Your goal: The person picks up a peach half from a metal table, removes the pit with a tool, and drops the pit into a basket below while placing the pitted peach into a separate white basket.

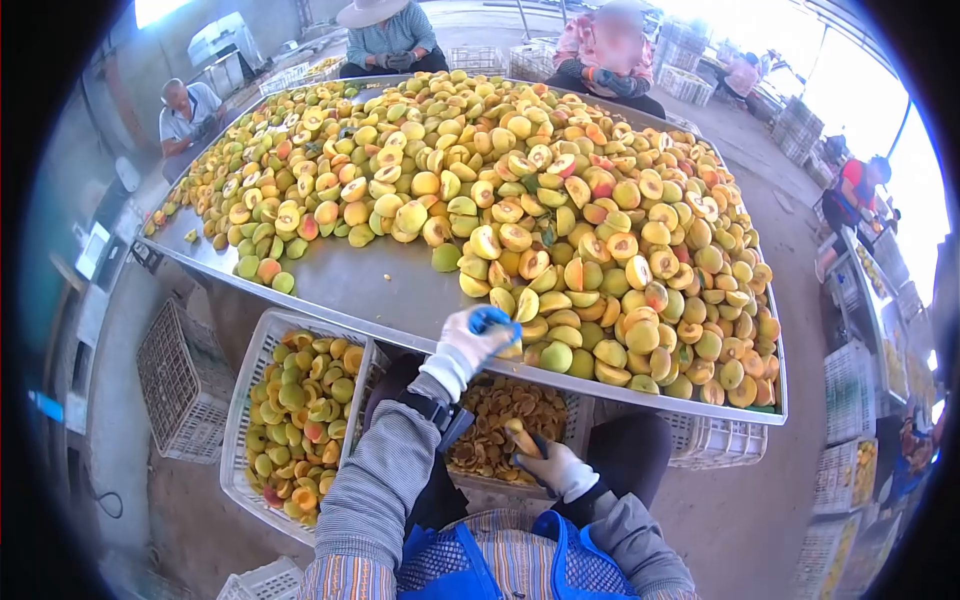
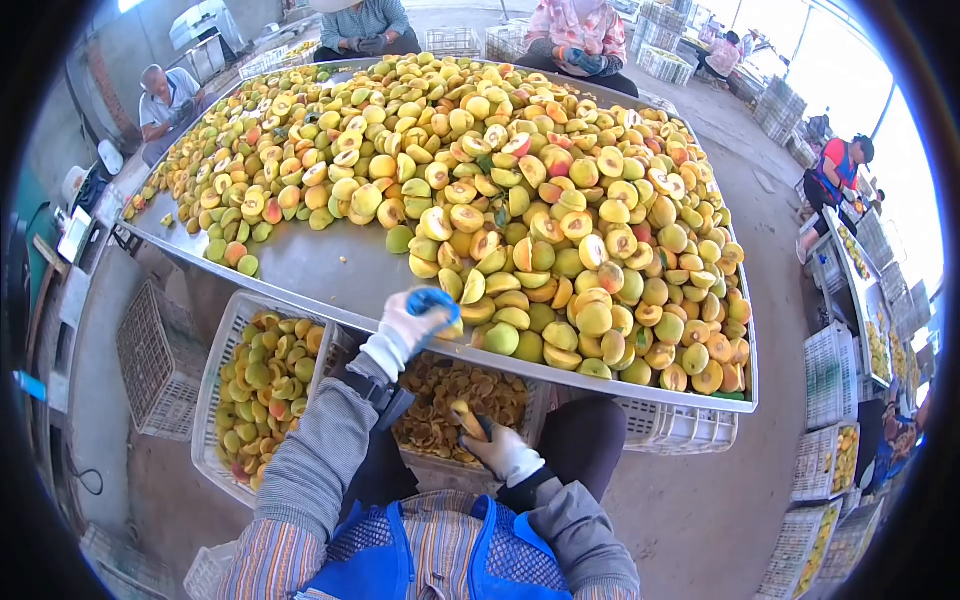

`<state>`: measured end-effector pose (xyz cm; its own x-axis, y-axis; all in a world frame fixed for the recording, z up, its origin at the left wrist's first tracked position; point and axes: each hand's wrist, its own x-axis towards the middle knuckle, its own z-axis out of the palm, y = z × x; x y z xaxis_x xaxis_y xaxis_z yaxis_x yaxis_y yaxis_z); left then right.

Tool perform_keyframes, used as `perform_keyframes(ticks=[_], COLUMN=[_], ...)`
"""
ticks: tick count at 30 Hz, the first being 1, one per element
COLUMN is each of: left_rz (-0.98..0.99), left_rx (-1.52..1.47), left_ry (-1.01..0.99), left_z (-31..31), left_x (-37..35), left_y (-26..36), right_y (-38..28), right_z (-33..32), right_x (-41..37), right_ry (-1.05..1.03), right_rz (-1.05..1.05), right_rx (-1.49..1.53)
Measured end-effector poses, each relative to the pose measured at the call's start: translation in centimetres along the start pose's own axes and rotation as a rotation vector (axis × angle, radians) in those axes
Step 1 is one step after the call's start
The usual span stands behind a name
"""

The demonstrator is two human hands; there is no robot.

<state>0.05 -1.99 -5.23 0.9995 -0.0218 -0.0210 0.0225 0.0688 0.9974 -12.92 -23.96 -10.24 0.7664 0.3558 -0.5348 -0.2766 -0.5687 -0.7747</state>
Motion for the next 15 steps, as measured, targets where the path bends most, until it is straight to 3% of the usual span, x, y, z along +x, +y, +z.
perform_keyframes(ticks=[2, 4, 6, 7, 8, 10, 12, 14, 15], left_rz=[-0.007, -0.068, -0.087, -0.096, -0.108, -0.131, -0.176, -0.158, -0.193], left_rx=[-0.330, -0.634, -0.756, -0.810, -0.864, -0.834, -0.754, -0.754, -0.775], left_ry=[0.151, 0.202, 0.098, 0.053, 0.011, 0.004, 0.016, -0.009, 0.017], left_z=[-1.1, -1.2, -2.0, -2.2, -2.4, -2.7, -2.5, -2.3, -2.1], left_x=[-0.3, -2.3, -3.9, -4.9, -6.0, -7.8, -9.8, -11.2, -11.9], left_y=[0.3, 3.3, 3.6, 3.7, 3.6, 3.4, 3.2, 3.2, 3.7], right_y=[-0.9, -1.3, -1.6, -0.5, -1.8, -5.6, -6.1, -8.0, -9.0], right_z=[0.3, 0.2, -0.2, 0.1, 0.0, -0.7, -0.7, -0.9, -1.2], right_x=[-0.7, -0.8, -1.3, -0.9, -1.8, -3.9, -3.8, -4.9, -5.3], right_ry=[0.076, 0.093, -0.006, -0.002, -0.006, 0.198, 0.368, 0.414, 0.223], right_rz=[-0.019, -0.055, -0.085, -0.073, -0.074, -0.226, -0.310, -0.426, -0.275], right_rx=[-0.683, -0.602, -0.631, -0.848, -0.847, -0.498, -0.720, -0.437, -0.093])
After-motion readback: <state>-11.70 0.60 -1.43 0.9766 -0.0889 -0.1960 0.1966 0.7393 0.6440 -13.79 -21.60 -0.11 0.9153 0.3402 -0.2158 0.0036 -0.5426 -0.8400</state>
